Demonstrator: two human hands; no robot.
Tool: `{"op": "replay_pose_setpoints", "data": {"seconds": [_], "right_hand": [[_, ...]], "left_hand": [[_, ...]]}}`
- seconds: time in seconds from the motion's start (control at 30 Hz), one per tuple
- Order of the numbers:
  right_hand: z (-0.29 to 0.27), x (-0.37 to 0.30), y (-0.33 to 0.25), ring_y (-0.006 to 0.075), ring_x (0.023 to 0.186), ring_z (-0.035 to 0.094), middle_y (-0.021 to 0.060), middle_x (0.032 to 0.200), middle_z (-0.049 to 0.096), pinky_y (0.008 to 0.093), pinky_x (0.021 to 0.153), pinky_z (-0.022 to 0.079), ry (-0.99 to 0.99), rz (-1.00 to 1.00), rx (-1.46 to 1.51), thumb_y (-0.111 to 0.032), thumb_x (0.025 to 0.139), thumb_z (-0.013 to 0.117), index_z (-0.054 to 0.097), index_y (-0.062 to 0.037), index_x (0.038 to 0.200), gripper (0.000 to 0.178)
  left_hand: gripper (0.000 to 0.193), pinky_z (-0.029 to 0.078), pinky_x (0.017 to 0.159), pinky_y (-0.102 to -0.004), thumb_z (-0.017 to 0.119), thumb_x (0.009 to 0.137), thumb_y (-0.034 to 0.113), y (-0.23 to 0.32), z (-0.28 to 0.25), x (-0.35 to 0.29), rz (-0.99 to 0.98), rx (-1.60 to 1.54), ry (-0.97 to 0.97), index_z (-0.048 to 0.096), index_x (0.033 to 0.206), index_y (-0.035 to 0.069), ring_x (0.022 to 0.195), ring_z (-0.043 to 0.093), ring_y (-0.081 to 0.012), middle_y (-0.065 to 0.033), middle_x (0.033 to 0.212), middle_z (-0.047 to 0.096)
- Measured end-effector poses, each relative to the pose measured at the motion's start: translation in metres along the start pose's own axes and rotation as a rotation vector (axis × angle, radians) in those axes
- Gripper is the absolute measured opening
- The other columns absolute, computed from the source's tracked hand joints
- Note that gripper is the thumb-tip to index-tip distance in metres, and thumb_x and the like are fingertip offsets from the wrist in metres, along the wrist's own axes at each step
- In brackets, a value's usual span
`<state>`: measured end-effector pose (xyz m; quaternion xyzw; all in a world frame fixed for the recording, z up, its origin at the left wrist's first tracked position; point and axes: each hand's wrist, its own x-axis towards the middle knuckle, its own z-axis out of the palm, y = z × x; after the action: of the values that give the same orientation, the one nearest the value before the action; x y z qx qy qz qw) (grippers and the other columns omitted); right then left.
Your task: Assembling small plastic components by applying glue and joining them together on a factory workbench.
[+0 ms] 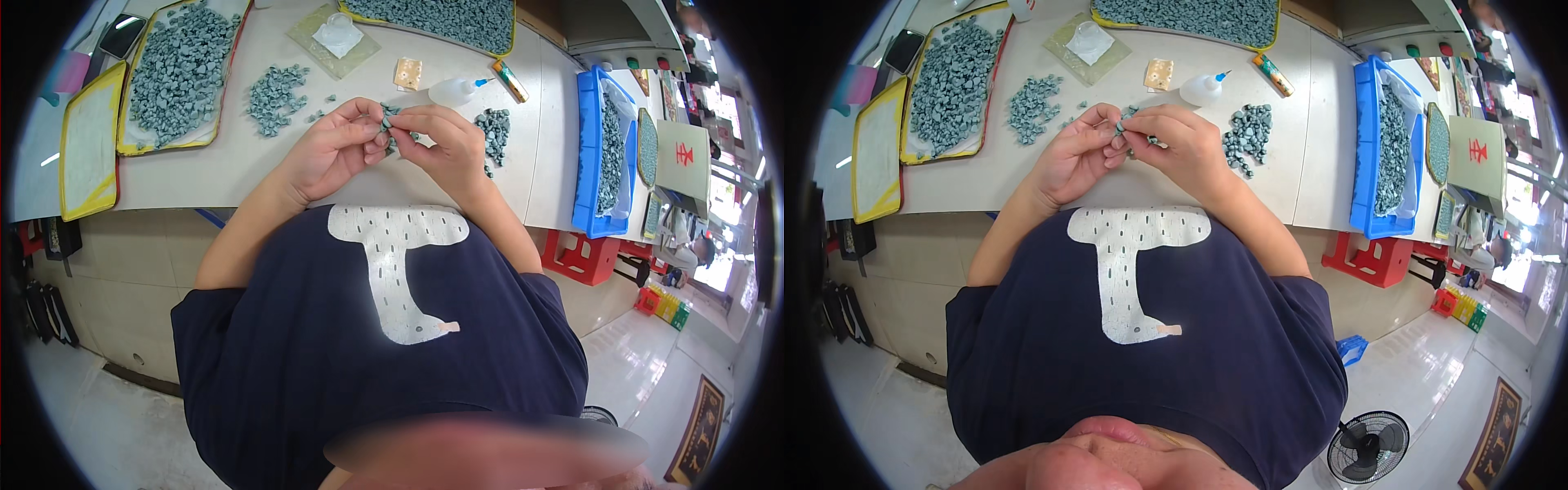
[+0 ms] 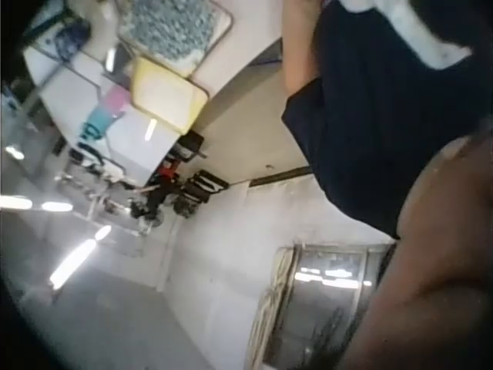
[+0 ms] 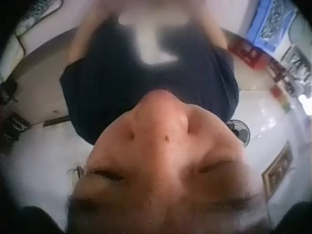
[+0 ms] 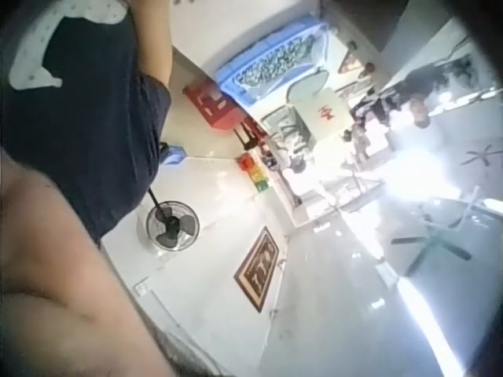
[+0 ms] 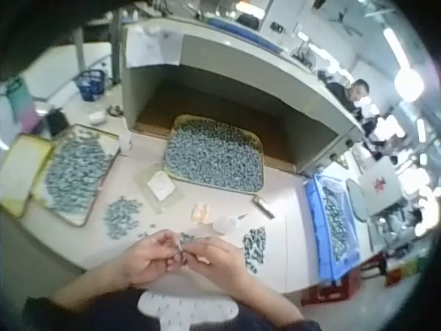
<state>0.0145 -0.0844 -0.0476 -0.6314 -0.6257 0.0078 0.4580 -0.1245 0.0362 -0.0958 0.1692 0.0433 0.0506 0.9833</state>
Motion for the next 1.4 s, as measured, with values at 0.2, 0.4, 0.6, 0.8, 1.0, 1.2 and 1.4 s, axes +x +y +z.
{"op": "replay_pose_setpoints", "data": {"seconds": [0.2, 0.4, 0.6, 0.8, 1.0, 1.2, 1.4], "right_hand": [[-0.003, -0.003, 0.003, 0.0181, 0.070, 0.065, 0.0085, 0.083, 0.067, 0.0257, 0.057, 0.053, -0.021, -0.056, -0.017, 0.008, 0.066, 0.073, 0.067, -0.0016, 0.085, 0.022], [-0.007, 0.000, 0.006, 0.0222, 0.069, 0.063, 0.0101, 0.082, 0.065, 0.0295, 0.058, 0.051, -0.059, -0.272, -0.071, 0.008, 0.061, 0.074, 0.065, 0.0002, 0.082, 0.025], [-0.006, -0.001, 0.018, 0.0227, 0.069, 0.063, 0.0099, 0.083, 0.065, 0.0301, 0.060, 0.051, -0.102, -0.255, -0.012, 0.007, 0.060, 0.075, 0.065, -0.0001, 0.082, 0.026], [-0.007, -0.007, 0.011, 0.0212, 0.068, 0.064, 0.0095, 0.083, 0.067, 0.0267, 0.058, 0.052, -0.053, -0.062, 0.030, 0.008, 0.064, 0.073, 0.064, -0.0013, 0.081, 0.021], [-0.017, -0.001, -0.001, 0.0196, 0.069, 0.065, 0.0101, 0.083, 0.068, 0.0257, 0.058, 0.053, 0.083, -0.049, -0.001, 0.009, 0.066, 0.072, 0.063, -0.0008, 0.083, 0.022], [-0.032, -0.003, -0.006, 0.0195, 0.070, 0.065, 0.0121, 0.083, 0.068, 0.0254, 0.058, 0.053, 0.177, -0.163, -0.008, 0.011, 0.064, 0.073, 0.062, 0.0010, 0.086, 0.026], [-0.042, -0.012, -0.011, 0.0202, 0.072, 0.065, 0.0125, 0.084, 0.068, 0.0260, 0.059, 0.053, 0.204, -0.189, 0.011, 0.012, 0.064, 0.072, 0.062, 0.0012, 0.086, 0.027]], "left_hand": [[0.012, 0.041, 0.072, -0.0256, 0.052, 0.092, 0.005, -0.001, 0.006, 0.000, -0.018, 0.014, 0.012, 0.051, 0.103, 0.007, 0.077, 0.048, -0.0147, -0.0053, 0.085, 0.055], [0.012, 0.041, 0.072, -0.0253, 0.053, 0.091, 0.005, -0.001, 0.005, 0.002, -0.041, -0.006, 0.013, 0.050, 0.102, 0.008, 0.077, 0.048, -0.0143, -0.0038, 0.084, 0.053], [0.012, 0.041, 0.072, -0.0251, 0.055, 0.091, 0.005, -0.002, 0.003, 0.002, -0.035, 0.033, 0.032, 0.050, 0.101, 0.009, 0.076, 0.047, -0.0137, -0.0033, 0.084, 0.052], [0.013, 0.042, 0.072, -0.0253, 0.057, 0.091, 0.005, -0.002, 0.007, 0.003, -0.035, 0.052, 0.017, 0.050, 0.103, 0.008, 0.076, 0.048, -0.0131, -0.0037, 0.086, 0.054], [0.016, 0.048, 0.071, -0.0257, 0.062, 0.089, 0.005, -0.009, 0.036, 0.004, 0.312, 0.613, 0.204, 0.057, 0.104, 0.004, 0.077, 0.058, -0.0141, -0.0072, 0.091, 0.063], [0.016, 0.052, 0.065, -0.0263, 0.071, 0.079, 0.001, -0.016, 0.062, 0.008, 0.832, 1.426, 0.239, 0.065, 0.094, 0.001, 0.073, 0.064, -0.0176, -0.0090, 0.085, 0.068], [0.021, 0.054, 0.066, -0.0293, 0.074, 0.071, -0.004, -0.024, 0.076, 0.009, 1.209, 1.756, 0.211, 0.066, 0.089, 0.001, 0.071, 0.066, -0.0224, -0.0096, 0.082, 0.068]]}}
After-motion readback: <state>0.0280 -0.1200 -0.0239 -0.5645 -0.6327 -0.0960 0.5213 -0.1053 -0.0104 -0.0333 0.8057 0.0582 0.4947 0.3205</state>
